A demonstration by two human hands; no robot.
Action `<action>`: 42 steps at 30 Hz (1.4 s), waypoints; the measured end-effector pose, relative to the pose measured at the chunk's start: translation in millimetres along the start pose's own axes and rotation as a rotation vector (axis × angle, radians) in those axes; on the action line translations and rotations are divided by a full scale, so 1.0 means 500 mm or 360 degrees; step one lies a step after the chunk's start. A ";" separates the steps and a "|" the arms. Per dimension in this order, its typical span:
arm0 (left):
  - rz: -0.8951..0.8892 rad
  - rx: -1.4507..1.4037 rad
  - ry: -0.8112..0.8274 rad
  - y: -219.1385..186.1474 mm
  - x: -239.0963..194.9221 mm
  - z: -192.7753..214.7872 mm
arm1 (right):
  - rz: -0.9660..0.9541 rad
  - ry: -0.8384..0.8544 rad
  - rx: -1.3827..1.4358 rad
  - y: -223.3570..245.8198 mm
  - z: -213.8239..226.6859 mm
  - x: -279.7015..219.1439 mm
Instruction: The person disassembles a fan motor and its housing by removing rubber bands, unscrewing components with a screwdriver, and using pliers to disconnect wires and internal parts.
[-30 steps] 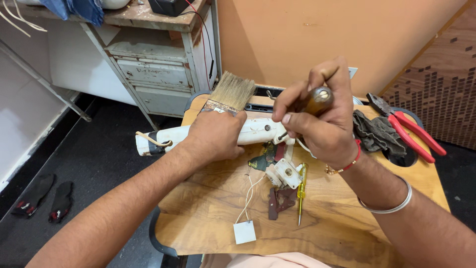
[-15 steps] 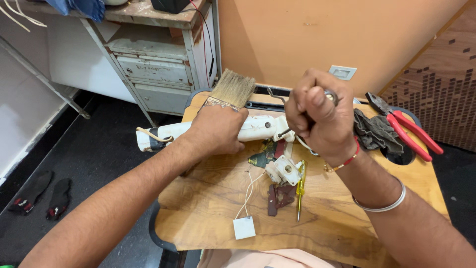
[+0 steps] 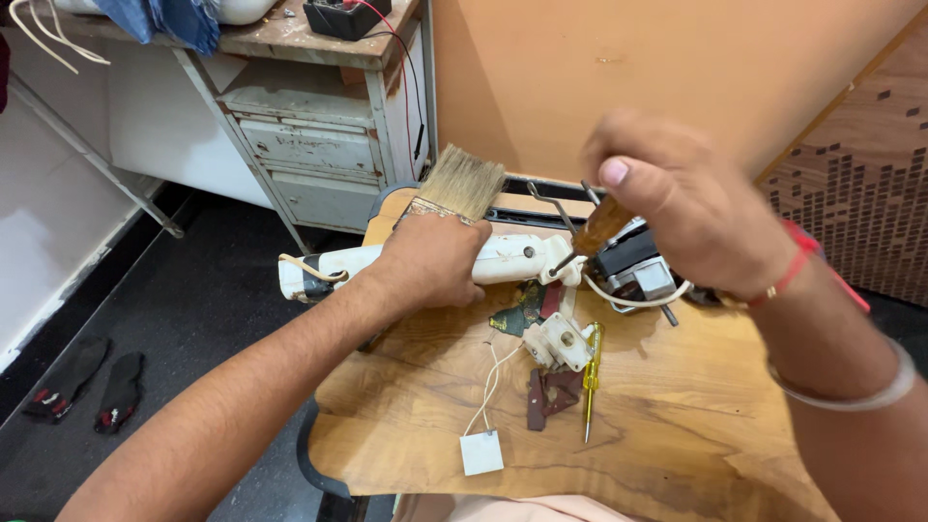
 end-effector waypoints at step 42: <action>0.0037 -0.0020 0.0053 0.000 0.002 0.003 | -0.0388 -0.0023 -0.1334 0.008 0.040 -0.075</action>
Point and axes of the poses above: each hand's wrist, its own x-axis towards the middle knuckle, its own z-axis out of the back of the hand, y = z × x, the point moved 4 cm from there along x, towards the middle knuckle, and after that the axes turned 10 degrees about y, right-handed, at the moved point
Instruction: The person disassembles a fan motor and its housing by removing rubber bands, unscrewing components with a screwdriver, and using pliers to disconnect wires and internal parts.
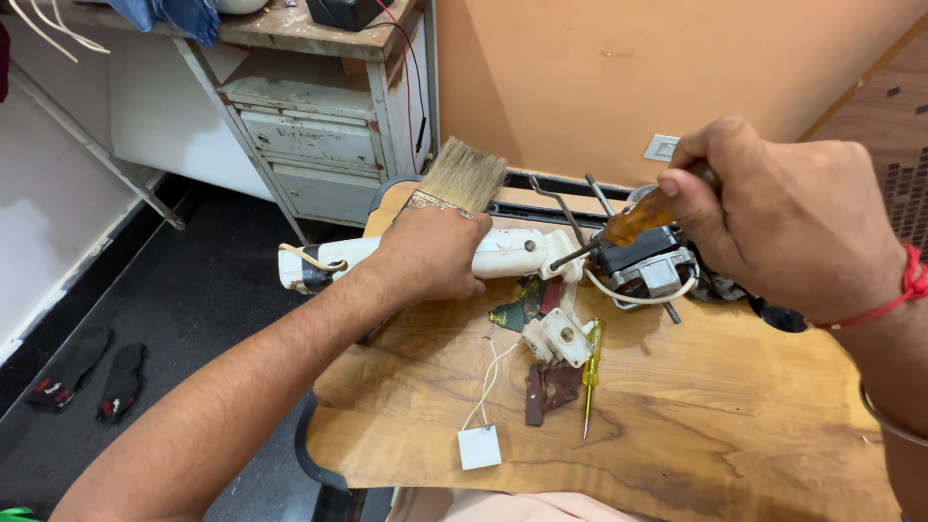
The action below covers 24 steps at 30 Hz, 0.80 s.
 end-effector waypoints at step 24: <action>0.0006 -0.0036 -0.0102 0.000 -0.004 -0.004 | -0.0898 0.0331 0.0403 -0.202 -0.333 -0.521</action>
Point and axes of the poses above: each hand's wrist, its own x-axis towards the middle knuckle, its own z-axis out of the back of the hand, y = z × x, the point moved 4 cm from there along x, towards the middle knuckle, and after that the axes turned 10 degrees about y, right-handed, at the moved point
